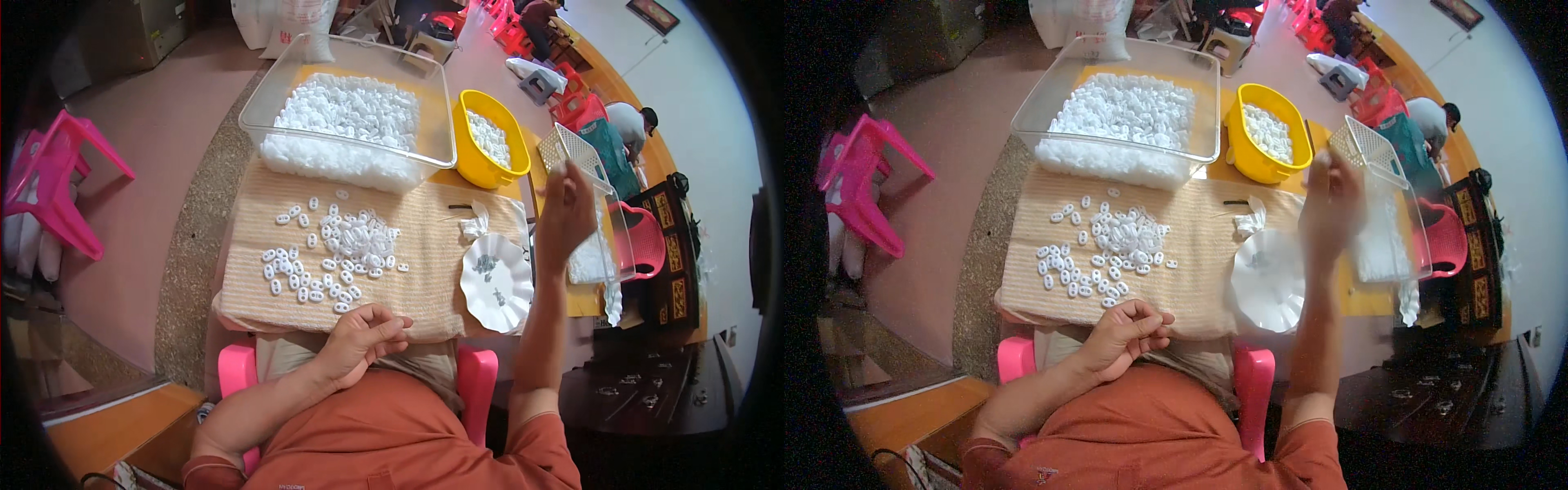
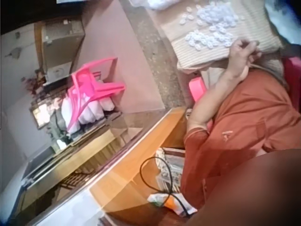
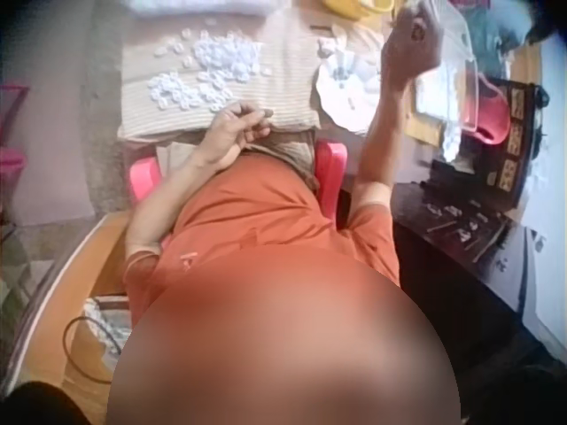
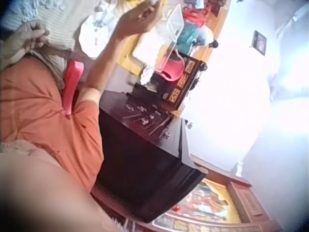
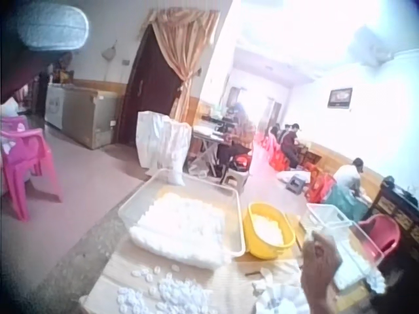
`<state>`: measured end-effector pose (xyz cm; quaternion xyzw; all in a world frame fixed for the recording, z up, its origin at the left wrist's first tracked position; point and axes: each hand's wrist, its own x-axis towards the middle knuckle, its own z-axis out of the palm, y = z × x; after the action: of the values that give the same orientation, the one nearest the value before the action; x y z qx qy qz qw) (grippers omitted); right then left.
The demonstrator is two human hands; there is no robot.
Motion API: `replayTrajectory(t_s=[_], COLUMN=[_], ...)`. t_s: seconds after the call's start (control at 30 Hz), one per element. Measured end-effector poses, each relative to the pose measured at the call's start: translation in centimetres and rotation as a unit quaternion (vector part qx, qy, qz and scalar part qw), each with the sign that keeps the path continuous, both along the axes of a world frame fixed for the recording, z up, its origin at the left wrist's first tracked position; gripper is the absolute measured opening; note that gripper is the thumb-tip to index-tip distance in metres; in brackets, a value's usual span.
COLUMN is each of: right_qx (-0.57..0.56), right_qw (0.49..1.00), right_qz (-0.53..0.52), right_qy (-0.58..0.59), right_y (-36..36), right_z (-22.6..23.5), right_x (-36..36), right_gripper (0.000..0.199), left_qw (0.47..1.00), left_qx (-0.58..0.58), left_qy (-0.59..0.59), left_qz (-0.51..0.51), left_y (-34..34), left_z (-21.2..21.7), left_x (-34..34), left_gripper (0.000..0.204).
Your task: The recorder is manually assembling white plastic fastener components by snapping them together at a workbench.
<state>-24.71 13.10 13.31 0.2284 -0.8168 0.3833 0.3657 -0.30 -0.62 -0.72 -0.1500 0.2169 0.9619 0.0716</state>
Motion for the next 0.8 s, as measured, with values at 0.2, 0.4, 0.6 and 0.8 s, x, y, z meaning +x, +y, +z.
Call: replayTrajectory(t_s=[0.2, 0.4, 0.6, 0.8], right_qx=[0.144, 0.101, 0.146, 0.212], right_qw=[0.987, 0.962, 0.909, 0.854], right_qz=[0.07, 0.142, 0.254, 0.378], right_qy=[0.025, -0.21, -0.297, -0.288], right_y=[1.8, 1.0, -1.8, -4.6], right_z=[-2.4, -7.0, -8.8, -10.3], right_x=[-11.7, -5.5, 3.6, 7.1], right_gripper=[0.023, 0.021, 0.014, 0.019], left_qw=[1.0, 0.999, 0.997, 0.998], left_qx=[-0.015, -0.043, -0.078, -0.067], left_qy=[0.004, -0.011, -0.006, -0.006], left_qz=[-0.016, -0.007, -0.028, -0.003], left_y=[0.3, -0.1, 0.0, 0.7], left_z=[0.2, 0.1, 0.1, -0.5], left_x=[-0.1, 0.0, -0.3, -0.2], left_gripper=[0.007, 0.01, 0.009, 0.008])
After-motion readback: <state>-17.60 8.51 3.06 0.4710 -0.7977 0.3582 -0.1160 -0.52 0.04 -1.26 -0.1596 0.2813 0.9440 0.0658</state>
